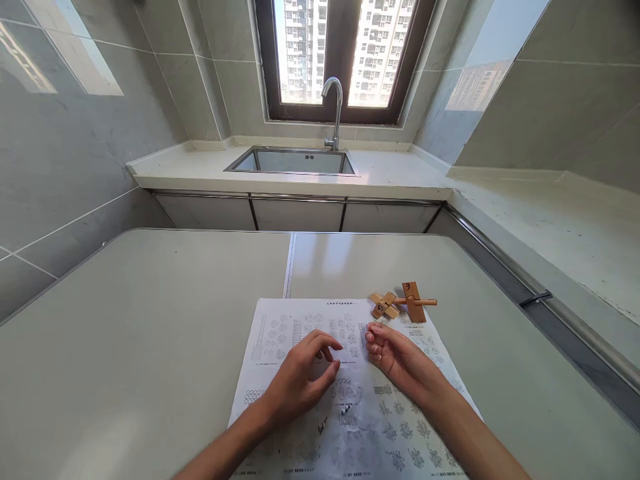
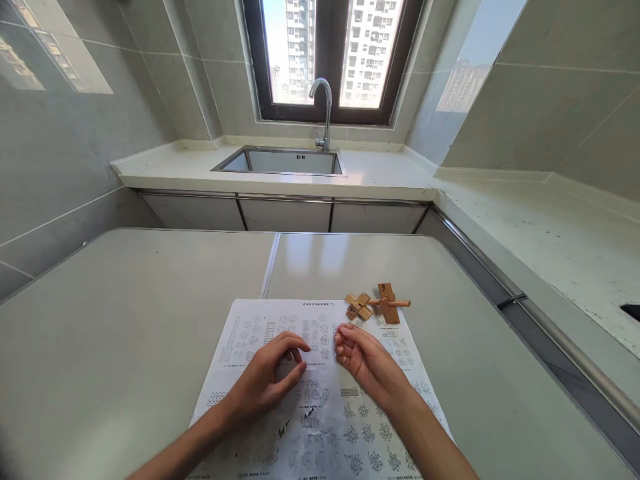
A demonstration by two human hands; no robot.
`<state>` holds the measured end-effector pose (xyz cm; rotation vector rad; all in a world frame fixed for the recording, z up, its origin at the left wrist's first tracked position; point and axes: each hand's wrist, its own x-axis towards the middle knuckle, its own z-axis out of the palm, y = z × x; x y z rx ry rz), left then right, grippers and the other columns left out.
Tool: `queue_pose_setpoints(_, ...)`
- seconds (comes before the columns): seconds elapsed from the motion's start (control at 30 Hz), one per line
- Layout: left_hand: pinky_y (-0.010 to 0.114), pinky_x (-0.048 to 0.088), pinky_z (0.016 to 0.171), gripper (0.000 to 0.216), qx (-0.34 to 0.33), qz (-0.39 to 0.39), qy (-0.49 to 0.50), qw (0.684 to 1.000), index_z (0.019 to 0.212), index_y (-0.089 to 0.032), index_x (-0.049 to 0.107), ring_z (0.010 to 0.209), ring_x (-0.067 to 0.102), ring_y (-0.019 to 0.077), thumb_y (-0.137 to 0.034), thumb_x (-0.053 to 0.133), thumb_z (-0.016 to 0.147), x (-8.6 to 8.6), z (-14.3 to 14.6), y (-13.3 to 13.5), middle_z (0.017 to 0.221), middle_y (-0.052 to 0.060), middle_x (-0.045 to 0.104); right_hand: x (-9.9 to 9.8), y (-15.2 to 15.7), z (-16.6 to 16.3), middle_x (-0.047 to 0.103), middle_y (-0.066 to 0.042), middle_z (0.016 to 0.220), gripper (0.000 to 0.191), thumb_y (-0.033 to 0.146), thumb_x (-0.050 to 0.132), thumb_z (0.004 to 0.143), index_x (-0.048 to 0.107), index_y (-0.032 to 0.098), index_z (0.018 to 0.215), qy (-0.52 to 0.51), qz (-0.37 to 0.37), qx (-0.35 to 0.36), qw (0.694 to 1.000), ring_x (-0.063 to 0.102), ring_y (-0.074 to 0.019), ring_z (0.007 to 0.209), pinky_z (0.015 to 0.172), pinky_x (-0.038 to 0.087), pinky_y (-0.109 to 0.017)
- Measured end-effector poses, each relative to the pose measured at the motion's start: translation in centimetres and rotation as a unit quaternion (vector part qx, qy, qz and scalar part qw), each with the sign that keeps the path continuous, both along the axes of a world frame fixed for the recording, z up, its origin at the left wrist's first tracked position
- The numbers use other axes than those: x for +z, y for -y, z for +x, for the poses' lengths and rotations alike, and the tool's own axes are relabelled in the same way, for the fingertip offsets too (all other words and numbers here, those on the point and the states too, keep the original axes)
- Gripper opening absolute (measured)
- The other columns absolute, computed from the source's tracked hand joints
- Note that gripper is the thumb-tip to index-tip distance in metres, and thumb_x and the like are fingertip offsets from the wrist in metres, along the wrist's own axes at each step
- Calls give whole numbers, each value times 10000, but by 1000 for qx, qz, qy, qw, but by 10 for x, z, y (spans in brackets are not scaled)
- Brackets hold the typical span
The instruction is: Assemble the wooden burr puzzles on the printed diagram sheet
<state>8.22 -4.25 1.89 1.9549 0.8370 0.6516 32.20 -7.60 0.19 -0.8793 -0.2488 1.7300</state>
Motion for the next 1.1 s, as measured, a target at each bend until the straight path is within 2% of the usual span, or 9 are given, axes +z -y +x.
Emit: queue_pose_setpoints(1.1, 360, 545, 915, 188, -2, 6, 4, 1000, 1162, -249, 635, 973, 667, 206, -196, 592, 987, 0, 1, 0, 1116, 60, 676, -5, 0, 2, 711, -29, 824, 157, 200, 877, 844, 741, 152, 906, -6, 9, 4, 1000, 646, -110, 687, 652, 591, -207)
